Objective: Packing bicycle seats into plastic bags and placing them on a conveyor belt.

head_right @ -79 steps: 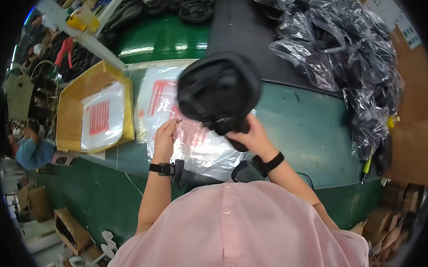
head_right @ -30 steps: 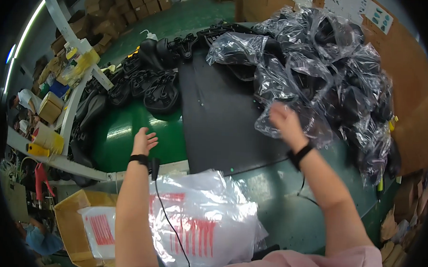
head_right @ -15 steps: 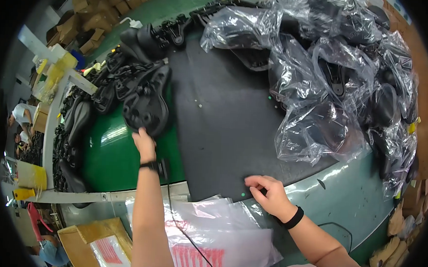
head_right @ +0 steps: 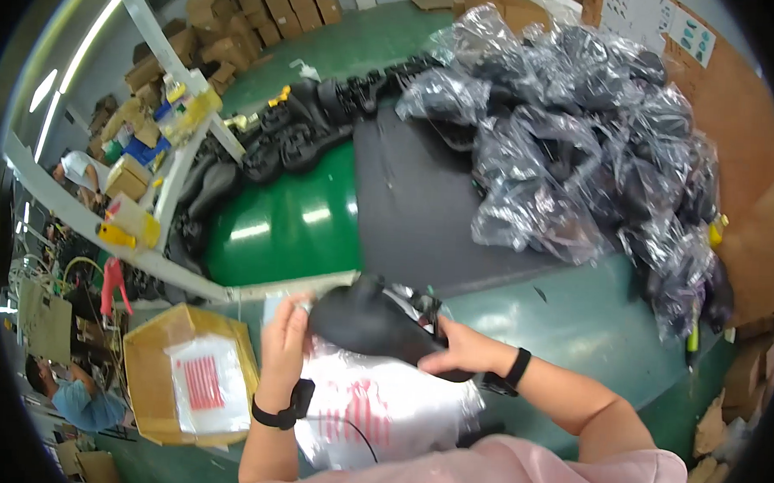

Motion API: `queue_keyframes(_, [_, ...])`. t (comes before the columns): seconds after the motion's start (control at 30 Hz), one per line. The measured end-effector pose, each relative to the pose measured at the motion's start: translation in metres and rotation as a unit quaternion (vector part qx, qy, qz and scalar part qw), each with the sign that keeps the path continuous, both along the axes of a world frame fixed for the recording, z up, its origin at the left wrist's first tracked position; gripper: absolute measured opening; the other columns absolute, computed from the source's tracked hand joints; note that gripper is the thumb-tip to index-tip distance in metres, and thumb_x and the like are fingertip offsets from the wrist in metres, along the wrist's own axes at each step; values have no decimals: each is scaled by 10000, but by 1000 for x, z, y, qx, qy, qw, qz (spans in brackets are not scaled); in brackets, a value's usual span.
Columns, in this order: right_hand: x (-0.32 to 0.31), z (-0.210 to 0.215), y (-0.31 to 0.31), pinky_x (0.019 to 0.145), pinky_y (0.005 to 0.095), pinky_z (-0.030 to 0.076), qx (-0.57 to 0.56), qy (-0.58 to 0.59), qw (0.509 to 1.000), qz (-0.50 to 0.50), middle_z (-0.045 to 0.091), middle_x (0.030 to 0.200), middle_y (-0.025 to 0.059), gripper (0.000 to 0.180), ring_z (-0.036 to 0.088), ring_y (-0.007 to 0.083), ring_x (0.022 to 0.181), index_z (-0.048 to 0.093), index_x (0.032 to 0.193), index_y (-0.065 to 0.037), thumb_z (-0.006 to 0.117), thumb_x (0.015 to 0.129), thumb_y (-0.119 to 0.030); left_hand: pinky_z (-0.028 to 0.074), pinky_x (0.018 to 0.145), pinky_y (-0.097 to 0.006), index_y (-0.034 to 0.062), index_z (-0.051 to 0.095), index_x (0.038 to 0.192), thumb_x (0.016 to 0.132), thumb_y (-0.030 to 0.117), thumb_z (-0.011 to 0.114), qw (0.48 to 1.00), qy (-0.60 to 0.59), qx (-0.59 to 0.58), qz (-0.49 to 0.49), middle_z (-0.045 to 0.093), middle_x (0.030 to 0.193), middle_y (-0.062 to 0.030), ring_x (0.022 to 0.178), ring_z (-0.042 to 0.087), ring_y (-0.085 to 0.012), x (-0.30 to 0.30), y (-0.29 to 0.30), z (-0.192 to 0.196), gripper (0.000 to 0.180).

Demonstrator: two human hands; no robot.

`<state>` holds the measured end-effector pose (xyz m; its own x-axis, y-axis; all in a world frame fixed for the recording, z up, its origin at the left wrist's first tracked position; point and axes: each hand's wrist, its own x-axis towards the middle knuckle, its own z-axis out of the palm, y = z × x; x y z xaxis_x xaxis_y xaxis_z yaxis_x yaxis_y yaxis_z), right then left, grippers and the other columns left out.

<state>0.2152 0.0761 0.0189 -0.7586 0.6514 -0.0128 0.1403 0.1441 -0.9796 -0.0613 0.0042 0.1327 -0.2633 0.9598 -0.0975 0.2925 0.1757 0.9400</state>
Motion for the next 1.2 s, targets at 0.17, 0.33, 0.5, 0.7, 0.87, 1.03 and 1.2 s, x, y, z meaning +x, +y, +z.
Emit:
queue_keyframes(0.17, [11, 38, -75, 505, 357, 505, -567, 274, 777, -26, 618, 873, 178, 648, 627, 295, 663, 524, 1153, -57, 433, 864, -629, 279, 1035, -531, 184, 539, 1286, 730, 307, 661, 855, 357, 260, -273, 489, 1346, -80, 1288, 395, -311, 114, -60, 21, 582])
queue_keyframes(0.33, [53, 20, -107, 447, 365, 480, -622, 355, 687, 122, 567, 878, 199, 705, 608, 288, 643, 511, 1141, -3, 454, 844, -640, 280, 1030, -532, 220, 502, 1311, 736, 289, 664, 857, 417, 246, -177, 481, 1358, -3, 1250, 418, -289, 118, -35, -14, 601])
queue_keyframes(0.5, [122, 16, -131, 524, 368, 516, -481, 159, 859, -74, 594, 940, 196, 591, 626, 266, 688, 484, 1149, 45, 619, 820, -427, 479, 761, -444, 28, 636, 1050, 902, 343, 501, 930, 354, 5, -96, 653, 899, -217, 867, 617, -378, 41, -36, -80, 372])
queue_keyframes(0.7, [179, -33, -133, 809, 407, 484, 69, -291, 883, -362, 630, 1005, 227, 788, 614, 374, 922, 447, 1205, 39, 797, 591, -311, 416, 858, -435, -6, 530, 1138, 708, 330, 729, 932, 353, 31, -75, 552, 1041, -189, 989, 516, -360, 152, -106, -200, 581])
queue_keyframes(0.87, [185, -70, -163, 884, 407, 459, 27, -300, 882, -362, 590, 1111, 243, 887, 572, 395, 1045, 373, 1277, -17, 824, 567, -297, 481, 785, -451, -13, 464, 1099, 725, 186, 651, 905, 409, -10, -120, 517, 1094, -221, 966, 532, -376, 196, -111, -227, 464])
queue_keyframes(1.03, [180, -82, -162, 959, 347, 411, -272, -67, 918, -280, 560, 1160, 110, 859, 537, 220, 1078, 406, 1282, 15, 854, 596, -244, 499, 748, -451, 14, 691, 805, 770, 139, 539, 948, 269, -29, -169, 641, 800, -241, 805, 616, -396, 163, -105, -245, 200])
queue_keyframes(1.2, [184, -102, -144, 849, 321, 481, -466, 40, 862, -197, 608, 1053, 64, 532, 592, 164, 960, 516, 1180, -16, 758, 723, -140, 512, 688, -306, 35, 715, 767, 711, 191, 682, 974, 30, -199, -105, 689, 758, -129, 740, 669, -227, 136, -113, -246, 170])
